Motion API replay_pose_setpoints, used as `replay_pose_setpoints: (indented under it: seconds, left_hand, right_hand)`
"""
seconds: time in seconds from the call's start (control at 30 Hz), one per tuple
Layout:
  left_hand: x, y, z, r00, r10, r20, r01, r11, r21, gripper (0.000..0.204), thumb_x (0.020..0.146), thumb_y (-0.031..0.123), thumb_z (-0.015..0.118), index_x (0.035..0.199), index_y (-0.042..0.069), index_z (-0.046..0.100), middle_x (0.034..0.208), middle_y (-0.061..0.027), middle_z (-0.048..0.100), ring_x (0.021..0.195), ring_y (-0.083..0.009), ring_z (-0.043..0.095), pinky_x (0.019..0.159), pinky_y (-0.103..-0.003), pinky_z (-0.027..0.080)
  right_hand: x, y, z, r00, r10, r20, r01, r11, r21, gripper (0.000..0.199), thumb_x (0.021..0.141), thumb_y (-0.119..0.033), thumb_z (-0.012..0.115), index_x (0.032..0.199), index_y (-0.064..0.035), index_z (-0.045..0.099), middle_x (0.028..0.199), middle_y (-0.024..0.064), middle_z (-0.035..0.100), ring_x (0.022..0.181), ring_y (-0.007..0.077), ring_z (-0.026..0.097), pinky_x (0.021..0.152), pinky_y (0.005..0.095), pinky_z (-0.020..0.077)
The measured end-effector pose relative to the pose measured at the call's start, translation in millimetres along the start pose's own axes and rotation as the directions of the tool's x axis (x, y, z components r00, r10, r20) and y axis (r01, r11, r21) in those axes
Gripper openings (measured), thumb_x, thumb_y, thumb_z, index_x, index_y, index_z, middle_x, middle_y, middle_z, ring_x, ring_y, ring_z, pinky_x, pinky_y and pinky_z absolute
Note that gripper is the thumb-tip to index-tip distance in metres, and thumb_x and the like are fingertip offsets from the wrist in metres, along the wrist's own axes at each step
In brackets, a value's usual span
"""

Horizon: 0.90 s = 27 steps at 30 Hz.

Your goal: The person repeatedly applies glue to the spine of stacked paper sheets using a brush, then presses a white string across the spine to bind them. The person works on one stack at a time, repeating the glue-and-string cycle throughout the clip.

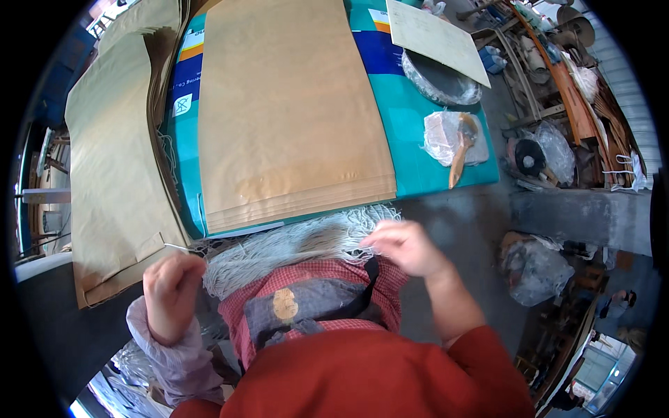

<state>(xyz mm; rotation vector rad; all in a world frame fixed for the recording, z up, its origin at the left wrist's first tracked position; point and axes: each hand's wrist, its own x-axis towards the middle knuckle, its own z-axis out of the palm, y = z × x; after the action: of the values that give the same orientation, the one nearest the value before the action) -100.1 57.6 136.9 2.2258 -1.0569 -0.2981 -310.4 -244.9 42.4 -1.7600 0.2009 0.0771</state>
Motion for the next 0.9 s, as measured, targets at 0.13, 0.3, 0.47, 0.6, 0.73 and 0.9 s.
replay_pose_setpoints:
  seconds: [0.13, 0.3, 0.47, 0.6, 0.73, 0.9]
  left_hand:
    - [33.5, -38.8, 18.1, 0.987, 0.048, -0.152, -0.047, 0.999, 0.012, 0.005, 0.075, -0.004, 0.064, 0.080, -0.003, 0.062, 0.068, -0.0126, 0.058, 0.060, -0.0225, 0.058, 0.055, -0.030, 0.045]
    - [71.5, -124.7, 85.2, 0.987, -0.141, -0.076, 0.136, 0.988, -0.072, 0.010, 0.077, 0.004, 0.068, 0.085, -0.001, 0.069, 0.074, -0.0121, 0.062, 0.066, -0.0205, 0.062, 0.062, -0.029, 0.048]
    - [65.1, -130.4, 106.1, 0.979, -0.167, -0.121, 0.175, 0.983, 0.056, 0.009, 0.076, 0.006, 0.068, 0.083, 0.000, 0.068, 0.079, -0.0123, 0.063, 0.071, -0.0264, 0.063, 0.065, -0.033, 0.050]
    - [65.5, -121.1, 110.0, 0.972, -0.086, -0.217, 0.131, 0.971, 0.202, 0.010, 0.075, 0.007, 0.068, 0.084, 0.003, 0.066, 0.082, -0.0105, 0.061, 0.079, -0.0286, 0.061, 0.071, -0.036, 0.049]
    - [62.7, -118.8, 110.1, 0.970, -0.032, -0.242, 0.094, 0.963, 0.253, 0.013, 0.074, 0.006, 0.069, 0.086, 0.004, 0.065, 0.084, -0.0098, 0.061, 0.081, -0.0285, 0.060, 0.073, -0.036, 0.048]
    - [63.3, -120.1, 110.0, 0.969, -0.027, -0.245, 0.084, 0.971, 0.226, 0.014, 0.073, 0.007, 0.069, 0.086, 0.004, 0.065, 0.083, -0.0094, 0.060, 0.080, -0.0276, 0.059, 0.072, -0.036, 0.047]
  right_hand:
    - [28.0, -22.7, -57.4, 0.959, -0.017, -0.283, -0.015, 0.994, -0.108, 0.011, 0.083, -0.005, 0.067, 0.090, 0.0025, 0.070, 0.075, 0.0039, 0.061, 0.070, 0.0096, 0.055, 0.062, 0.0243, 0.0444]
    - [87.9, 60.0, -87.2, 0.927, 0.170, -0.334, -0.227, 0.964, -0.140, 0.014, 0.078, -0.009, 0.070, 0.085, 0.0018, 0.066, 0.077, 0.0091, 0.066, 0.071, 0.0107, 0.060, 0.066, 0.0245, 0.0478]
    - [92.0, 86.1, -70.2, 0.907, 0.064, -0.416, -0.237, 0.894, -0.380, 0.012, 0.077, -0.009, 0.070, 0.076, -0.0001, 0.061, 0.074, 0.0045, 0.060, 0.067, 0.0129, 0.057, 0.063, 0.0254, 0.0471]
    - [91.2, 83.1, -67.8, 0.894, -0.061, -0.443, -0.236, 0.777, -0.583, 0.013, 0.073, -0.010, 0.070, 0.073, -0.0026, 0.059, 0.081, 0.0084, 0.056, 0.077, 0.0204, 0.058, 0.065, 0.0325, 0.0488]
    - [96.2, 71.5, -69.2, 0.901, -0.015, -0.434, -0.246, 0.806, -0.539, 0.015, 0.072, -0.011, 0.072, 0.074, -0.0021, 0.060, 0.079, 0.0079, 0.057, 0.072, 0.0184, 0.058, 0.064, 0.0311, 0.0482]
    - [96.3, 75.4, -71.3, 0.904, 0.054, -0.423, -0.267, 0.846, -0.462, 0.013, 0.073, -0.010, 0.071, 0.075, -0.0019, 0.061, 0.077, 0.0066, 0.057, 0.065, 0.0155, 0.056, 0.062, 0.0293, 0.0472]
